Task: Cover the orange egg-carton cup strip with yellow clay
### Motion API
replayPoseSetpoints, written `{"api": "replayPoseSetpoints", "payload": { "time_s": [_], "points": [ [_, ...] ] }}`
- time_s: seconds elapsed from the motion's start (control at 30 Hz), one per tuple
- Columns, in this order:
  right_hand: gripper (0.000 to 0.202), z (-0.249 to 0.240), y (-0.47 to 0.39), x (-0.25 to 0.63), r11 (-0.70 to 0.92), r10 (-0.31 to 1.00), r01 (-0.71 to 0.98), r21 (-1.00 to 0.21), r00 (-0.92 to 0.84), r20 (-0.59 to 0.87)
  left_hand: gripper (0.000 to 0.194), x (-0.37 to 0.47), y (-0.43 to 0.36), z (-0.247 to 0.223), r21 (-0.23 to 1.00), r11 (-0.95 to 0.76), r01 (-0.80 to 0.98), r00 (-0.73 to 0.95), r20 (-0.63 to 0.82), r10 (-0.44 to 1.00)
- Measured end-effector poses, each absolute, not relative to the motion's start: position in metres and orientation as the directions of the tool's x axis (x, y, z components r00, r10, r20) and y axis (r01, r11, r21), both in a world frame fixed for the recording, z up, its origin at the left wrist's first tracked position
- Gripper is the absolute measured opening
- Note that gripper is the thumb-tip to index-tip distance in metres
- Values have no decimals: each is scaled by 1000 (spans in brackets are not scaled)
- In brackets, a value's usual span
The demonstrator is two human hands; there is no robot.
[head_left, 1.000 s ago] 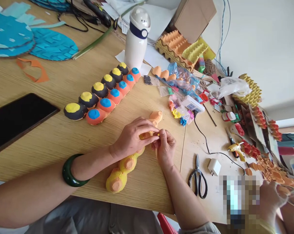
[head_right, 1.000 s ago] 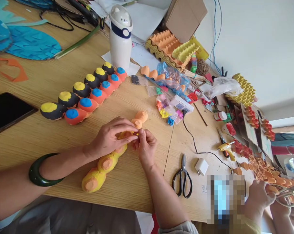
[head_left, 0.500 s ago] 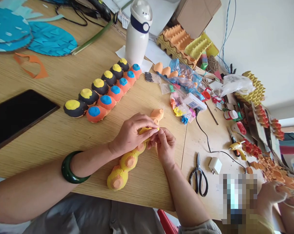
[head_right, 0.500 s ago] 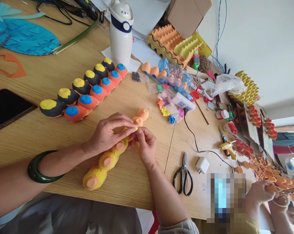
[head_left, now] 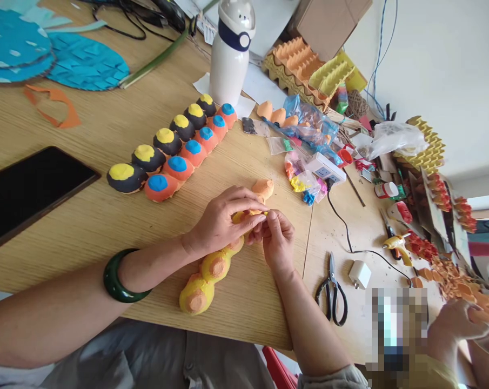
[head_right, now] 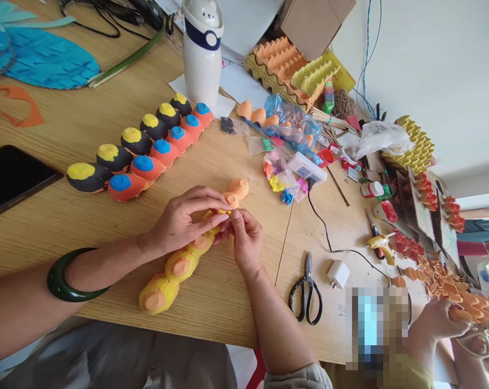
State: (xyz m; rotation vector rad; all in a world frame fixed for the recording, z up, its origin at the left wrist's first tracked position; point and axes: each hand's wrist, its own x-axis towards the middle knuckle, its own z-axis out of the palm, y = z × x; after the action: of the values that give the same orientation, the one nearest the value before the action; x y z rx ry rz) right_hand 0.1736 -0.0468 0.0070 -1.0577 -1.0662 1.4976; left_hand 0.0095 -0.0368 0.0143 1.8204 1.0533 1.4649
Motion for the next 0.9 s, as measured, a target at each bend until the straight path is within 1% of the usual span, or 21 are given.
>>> {"api": "replayPoseSetpoints", "payload": {
  "time_s": [0.1,0.23,0.37,0.5,0.6,0.7,0.8,0.9],
  "points": [
    [43,4,-47,175,-115,986,-208,-971,-145,-86,17,9,-37,14,805,-544,236,99,537,838],
    [46,2,-48,176,-126,978,-194,-973,-186,-89,10,9,-36,15,794,-556,245,87,554,828],
    [44,6,-46,175,-161,973,-252,-954,-202,-111,9,9,-36,13,794,-558,241,70,559,826],
    [45,7,-45,175,-154,979,-277,-949,-171,-109,15,10,-35,11,801,-555,224,88,550,830],
    [45,5,-45,177,-153,978,-242,-958,-178,-111,8,10,-34,11,781,-583,223,76,583,809],
    [45,6,-45,176,-171,973,-284,-943,-198,-117,6,10,-34,13,764,-603,230,56,608,792],
    [40,9,-45,174,-190,973,-329,-925,-187,-134,4,10,-34,13,779,-584,227,57,588,807],
    [39,11,-44,174,-194,975,-332,-923,-171,-143,10,10,-35,12,798,-564,213,73,563,823]
  ]
}}
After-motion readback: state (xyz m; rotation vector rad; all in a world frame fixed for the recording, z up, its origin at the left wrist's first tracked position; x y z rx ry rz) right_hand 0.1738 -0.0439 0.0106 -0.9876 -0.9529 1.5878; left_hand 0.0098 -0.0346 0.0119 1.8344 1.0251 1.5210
